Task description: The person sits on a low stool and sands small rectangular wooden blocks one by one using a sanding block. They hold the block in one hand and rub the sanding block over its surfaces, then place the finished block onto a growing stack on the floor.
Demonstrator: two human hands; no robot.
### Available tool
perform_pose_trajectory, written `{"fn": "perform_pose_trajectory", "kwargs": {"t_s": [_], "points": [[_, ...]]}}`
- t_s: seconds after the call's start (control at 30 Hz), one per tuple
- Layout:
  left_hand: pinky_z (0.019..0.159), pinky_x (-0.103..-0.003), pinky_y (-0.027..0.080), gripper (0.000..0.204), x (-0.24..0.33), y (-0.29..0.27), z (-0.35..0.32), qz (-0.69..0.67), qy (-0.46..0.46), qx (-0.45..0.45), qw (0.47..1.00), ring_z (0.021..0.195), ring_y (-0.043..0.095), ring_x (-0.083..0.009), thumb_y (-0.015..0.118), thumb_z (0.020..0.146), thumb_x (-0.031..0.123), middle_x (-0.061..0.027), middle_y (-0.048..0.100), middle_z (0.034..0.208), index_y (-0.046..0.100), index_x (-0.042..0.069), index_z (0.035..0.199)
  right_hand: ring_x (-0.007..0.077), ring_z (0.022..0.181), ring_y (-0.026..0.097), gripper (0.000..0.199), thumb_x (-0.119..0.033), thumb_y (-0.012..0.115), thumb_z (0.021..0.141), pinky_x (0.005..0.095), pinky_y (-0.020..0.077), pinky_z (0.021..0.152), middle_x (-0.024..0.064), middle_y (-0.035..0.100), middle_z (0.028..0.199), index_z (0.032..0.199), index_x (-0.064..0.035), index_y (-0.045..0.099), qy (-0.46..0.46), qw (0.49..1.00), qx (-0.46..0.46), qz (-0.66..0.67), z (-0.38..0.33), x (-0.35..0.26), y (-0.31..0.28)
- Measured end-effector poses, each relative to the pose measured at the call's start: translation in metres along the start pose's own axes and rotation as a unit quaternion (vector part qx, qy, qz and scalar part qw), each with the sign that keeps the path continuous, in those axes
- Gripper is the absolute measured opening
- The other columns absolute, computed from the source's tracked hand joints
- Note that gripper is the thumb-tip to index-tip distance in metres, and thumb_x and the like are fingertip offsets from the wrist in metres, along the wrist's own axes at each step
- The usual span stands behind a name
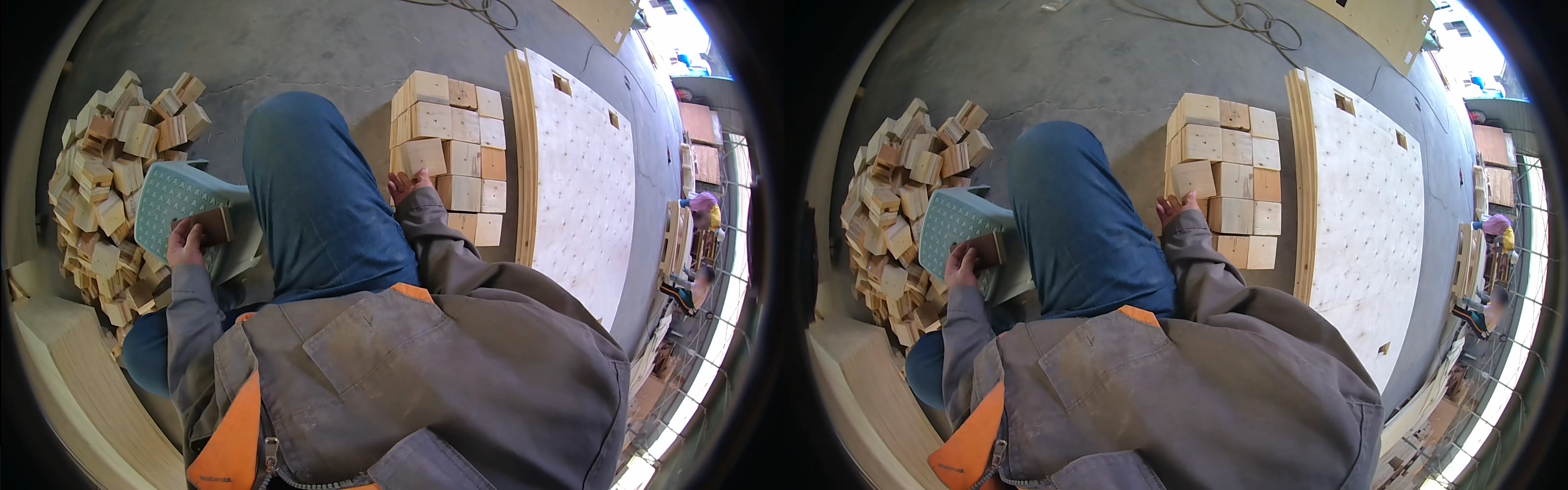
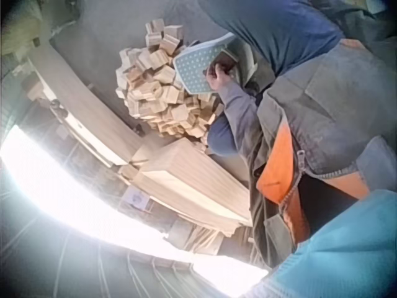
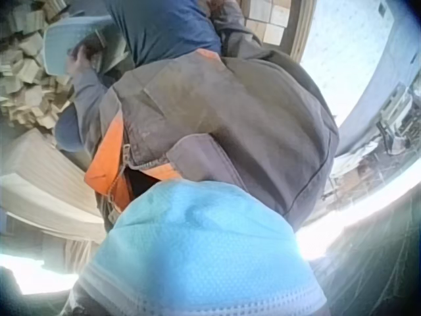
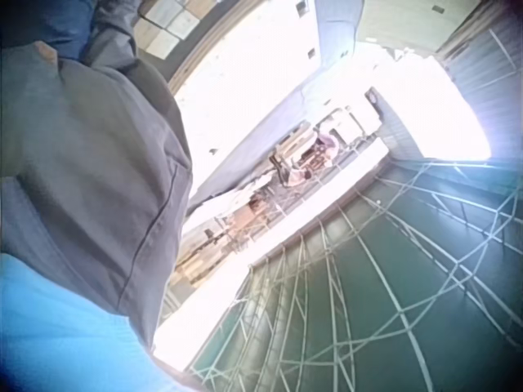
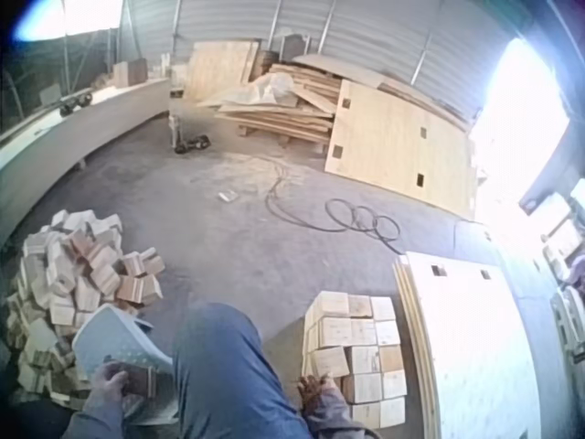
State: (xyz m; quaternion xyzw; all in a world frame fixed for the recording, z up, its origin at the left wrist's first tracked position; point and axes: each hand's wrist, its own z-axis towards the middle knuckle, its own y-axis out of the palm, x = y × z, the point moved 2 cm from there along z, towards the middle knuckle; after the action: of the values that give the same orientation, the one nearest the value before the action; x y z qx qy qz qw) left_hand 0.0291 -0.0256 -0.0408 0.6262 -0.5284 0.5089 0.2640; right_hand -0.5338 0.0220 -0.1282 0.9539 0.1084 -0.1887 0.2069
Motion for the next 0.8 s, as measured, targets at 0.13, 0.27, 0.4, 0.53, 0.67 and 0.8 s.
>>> {"fn": "perform_pose_trajectory", "kwargs": {"t_s": [0.13, 0.27, 0.4, 0.53, 0.67, 0.8], "points": [[0.082, -0.031, 0.058, 0.043, -0.007, -0.015, -0.004, 0.007, -0.005, 0.018, 1.0, 0.093, 0.069, -0.0161, 0.079, 0.097, 0.013, -0.0058, 0.074, 0.117, 0.066, 0.003, 0.136, 0.0417, 0.133, 0.061, 0.081, -0.062, 0.053, 0.107, 0.0508, 0.0534, 0.1, 0.0225, 0.047, 0.162, 0.168, -0.0161, 0.024, 0.087, 0.994, 0.017, -0.068, 0.011, 0.026, 0.006], [0.082, -0.031, 0.058, 0.043, 0.003, 0.019, 0.011, -0.016, 0.0, -0.022, 1.0, 0.093, 0.069, -0.0165, 0.079, 0.096, 0.012, -0.0074, 0.074, 0.117, 0.066, 0.002, 0.136, 0.0375, 0.115, 0.067, 0.081, -0.046, 0.071, 0.103, 0.0496, 0.0594, 0.086, 0.0181, 0.044, 0.164, 0.165, -0.0111, 0.032, 0.162, 0.949, -0.186, -0.198, 0.098, 0.03, -0.045], [0.084, -0.031, 0.059, 0.044, -0.011, -0.013, 0.002, 0.009, -0.002, 0.01, 1.0, 0.095, 0.07, -0.0174, 0.08, 0.096, 0.012, -0.0082, 0.074, 0.118, 0.066, 0.002, 0.136, 0.0351, 0.11, 0.068, 0.079, -0.037, 0.079, 0.096, 0.0495, 0.0599, 0.085, 0.0183, 0.063, 0.136, 0.156, -0.001, 0.042, 0.017, 0.915, -0.157, -0.37, 0.046, 0.034, 0.026], [0.085, -0.031, 0.059, 0.044, -0.011, -0.01, 0.005, 0.007, -0.003, 0.002, 1.0, 0.098, 0.07, -0.0178, 0.08, 0.096, 0.012, -0.0088, 0.074, 0.119, 0.065, 0.001, 0.135, 0.0371, 0.117, 0.069, 0.08, -0.04, 0.086, 0.084, 0.0498, 0.0576, 0.094, 0.0271, 0.069, 0.125, 0.139, 0.0097, 0.057, -0.064, 0.808, -0.021, -0.585, 0.04, -0.011, 0.061], [0.084, -0.031, 0.058, 0.043, -0.017, -0.006, 0.011, -0.007, 0.018, -0.009, 1.0, 0.097, 0.07, -0.0173, 0.08, 0.096, 0.012, -0.0089, 0.074, 0.119, 0.065, 0.0, 0.135, 0.0449, 0.129, 0.064, 0.094, -0.049, 0.087, 0.075, 0.0453, 0.0531, 0.106, 0.0335, 0.065, 0.137, 0.141, 0.0116, 0.058, -0.175, 0.725, 0.054, -0.663, 0.058, -0.024, 0.065], [0.082, -0.03, 0.058, 0.043, -0.017, -0.008, 0.009, -0.018, -0.001, -0.014, 1.0, 0.096, 0.07, -0.017, 0.079, 0.097, 0.012, -0.0092, 0.073, 0.119, 0.065, 0.0, 0.135, 0.0414, 0.125, 0.067, 0.085, -0.049, 0.086, 0.075, 0.0447, 0.0539, 0.104, 0.0294, 0.07, 0.129, 0.134, 0.0095, 0.065, -0.215, 0.702, 0.056, -0.677, 0.069, -0.016, 0.064]]}}
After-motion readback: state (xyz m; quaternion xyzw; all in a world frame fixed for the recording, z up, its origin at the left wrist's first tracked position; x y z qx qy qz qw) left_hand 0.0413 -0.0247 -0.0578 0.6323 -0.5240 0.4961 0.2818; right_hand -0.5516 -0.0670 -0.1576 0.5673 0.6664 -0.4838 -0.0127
